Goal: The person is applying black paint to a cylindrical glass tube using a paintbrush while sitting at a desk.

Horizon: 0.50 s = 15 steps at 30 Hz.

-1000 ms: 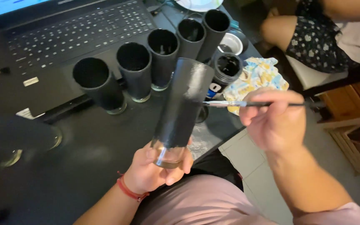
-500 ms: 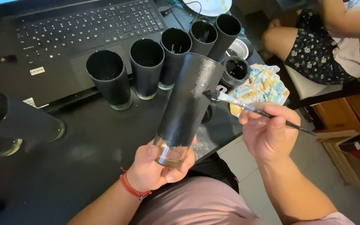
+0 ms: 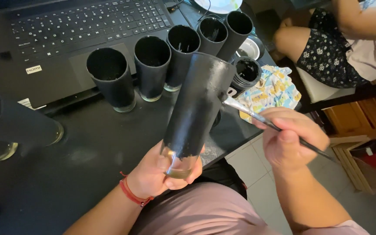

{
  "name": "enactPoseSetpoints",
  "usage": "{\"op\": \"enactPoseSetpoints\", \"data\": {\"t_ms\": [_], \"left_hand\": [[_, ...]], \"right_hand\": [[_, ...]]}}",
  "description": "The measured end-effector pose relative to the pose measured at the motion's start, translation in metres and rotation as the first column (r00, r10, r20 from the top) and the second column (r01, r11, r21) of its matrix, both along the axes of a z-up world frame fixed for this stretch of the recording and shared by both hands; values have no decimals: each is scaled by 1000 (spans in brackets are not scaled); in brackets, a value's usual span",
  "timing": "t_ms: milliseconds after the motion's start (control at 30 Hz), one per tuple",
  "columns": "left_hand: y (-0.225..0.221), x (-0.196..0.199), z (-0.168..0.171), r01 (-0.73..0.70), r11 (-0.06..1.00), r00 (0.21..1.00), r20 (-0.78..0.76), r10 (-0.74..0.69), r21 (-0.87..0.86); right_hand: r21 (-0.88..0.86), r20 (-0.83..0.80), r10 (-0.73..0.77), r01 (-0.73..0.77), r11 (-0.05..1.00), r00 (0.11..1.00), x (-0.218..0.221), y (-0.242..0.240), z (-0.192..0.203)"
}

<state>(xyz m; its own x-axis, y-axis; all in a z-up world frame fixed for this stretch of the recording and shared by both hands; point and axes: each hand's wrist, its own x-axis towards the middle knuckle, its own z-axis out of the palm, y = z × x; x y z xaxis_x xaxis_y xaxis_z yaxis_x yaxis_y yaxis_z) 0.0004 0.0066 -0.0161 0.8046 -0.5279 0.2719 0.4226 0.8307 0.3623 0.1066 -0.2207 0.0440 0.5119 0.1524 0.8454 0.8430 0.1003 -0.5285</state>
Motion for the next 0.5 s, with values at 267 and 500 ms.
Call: {"op": "enactPoseSetpoints", "data": {"t_ms": [267, 500], "left_hand": [[6, 3, 5, -75, 983, 993, 100, 58, 170], [2, 3, -9, 9, 1000, 1000, -18, -9, -18]], "right_hand": [[-263, 306, 6, 78, 962, 952, 11, -14, 35], [-18, -62, 66, -67, 998, 996, 5, -15, 37]]}}
